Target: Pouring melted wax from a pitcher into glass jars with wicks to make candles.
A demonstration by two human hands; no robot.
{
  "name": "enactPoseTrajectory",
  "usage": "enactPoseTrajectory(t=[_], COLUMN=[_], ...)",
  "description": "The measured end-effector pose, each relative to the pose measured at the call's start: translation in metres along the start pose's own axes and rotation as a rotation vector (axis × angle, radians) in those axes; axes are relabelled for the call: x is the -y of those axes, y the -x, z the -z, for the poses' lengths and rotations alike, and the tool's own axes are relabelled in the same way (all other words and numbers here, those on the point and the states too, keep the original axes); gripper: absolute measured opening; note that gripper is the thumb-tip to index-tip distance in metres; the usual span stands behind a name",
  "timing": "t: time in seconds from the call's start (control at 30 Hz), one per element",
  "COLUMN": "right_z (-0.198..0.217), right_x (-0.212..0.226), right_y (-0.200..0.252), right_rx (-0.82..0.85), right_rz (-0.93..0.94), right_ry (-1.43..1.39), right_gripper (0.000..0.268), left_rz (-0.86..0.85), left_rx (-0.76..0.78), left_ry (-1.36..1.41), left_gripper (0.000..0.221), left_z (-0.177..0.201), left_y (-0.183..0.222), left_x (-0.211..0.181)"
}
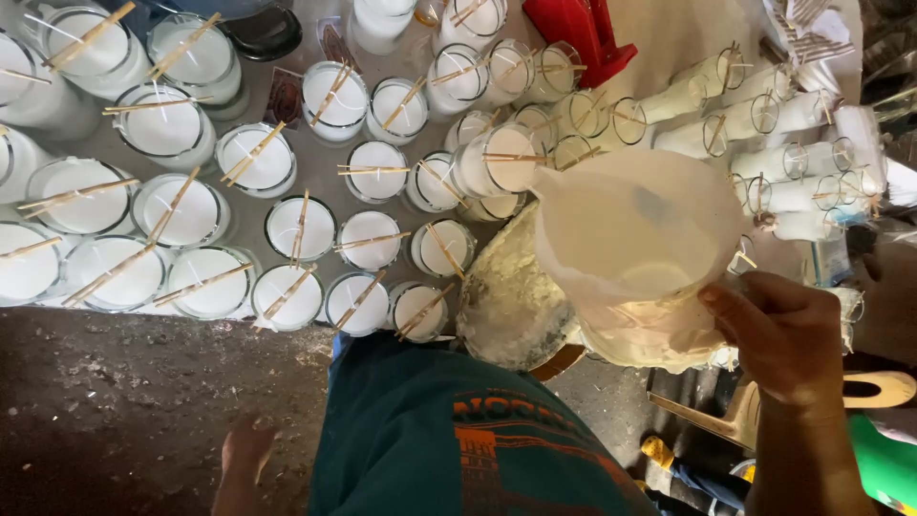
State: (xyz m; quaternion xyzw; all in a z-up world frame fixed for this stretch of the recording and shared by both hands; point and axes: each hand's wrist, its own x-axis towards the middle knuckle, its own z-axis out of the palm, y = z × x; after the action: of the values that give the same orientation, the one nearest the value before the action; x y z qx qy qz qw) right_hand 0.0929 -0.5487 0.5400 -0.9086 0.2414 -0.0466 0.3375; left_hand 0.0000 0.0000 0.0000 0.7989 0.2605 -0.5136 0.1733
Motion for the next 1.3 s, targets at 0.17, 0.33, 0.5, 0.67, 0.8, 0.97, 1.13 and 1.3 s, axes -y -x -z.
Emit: enactPoseTrajectory(t=[0.17, 0.33, 0.5, 0.67, 0.8, 0.97, 1.13, 1.3], right_z=[-0.001, -0.002, -0.006, -0.043, -0.075, -0.107, -0.141, -0.150], right_x=[0.000, -0.013, -0.032, -0.054, -0.108, -0.115, -0.143, -0.157], right_y=[-0.001, 0.000, 0.005, 0.022, 0.034, 0.051, 0.067, 0.086], right_rx=[-0.007, -0.016, -0.052, -0.197, -0.262, -0.322, -0.439, -0.476], right_rz=[-0.037, -0.007, -0.030, -0.137, -0.041, -0.040, -0.044, 0.063], right_ry=[-0.033, -0.041, -0.072, -0.364, -0.608, -0.843, -0.792, -0.897], right_gripper=[0.052, 0.052, 0.046, 0.047, 0.042, 0.050, 0.048, 0.039], left_rz=[0.027, 0.023, -0.078, -0.375, -0.614, -0.918, -1.659, -1.625], left_rx=[0.011, 0.042, 0.247, 0.246, 0.136, -0.014, -0.434, -0.573], left_ry=[0.083, 0.060, -0.217, -0.092, 0.017, 0.175, 0.239, -0.141], left_gripper=[0.065, 0.060, 0.059, 0.033, 0.024, 0.035, 0.055, 0.101], left_z=[0.000, 0.001, 0.017, 0.124, 0.192, 0.248, 0.235, 0.217], left_y=[0.016, 0.015, 0.005, 0.127, 0.211, 0.339, 0.354, 0.342], left_x=[-0.007, -0.012, -0.023, -0.090, -0.133, -0.215, -0.320, -0.412])
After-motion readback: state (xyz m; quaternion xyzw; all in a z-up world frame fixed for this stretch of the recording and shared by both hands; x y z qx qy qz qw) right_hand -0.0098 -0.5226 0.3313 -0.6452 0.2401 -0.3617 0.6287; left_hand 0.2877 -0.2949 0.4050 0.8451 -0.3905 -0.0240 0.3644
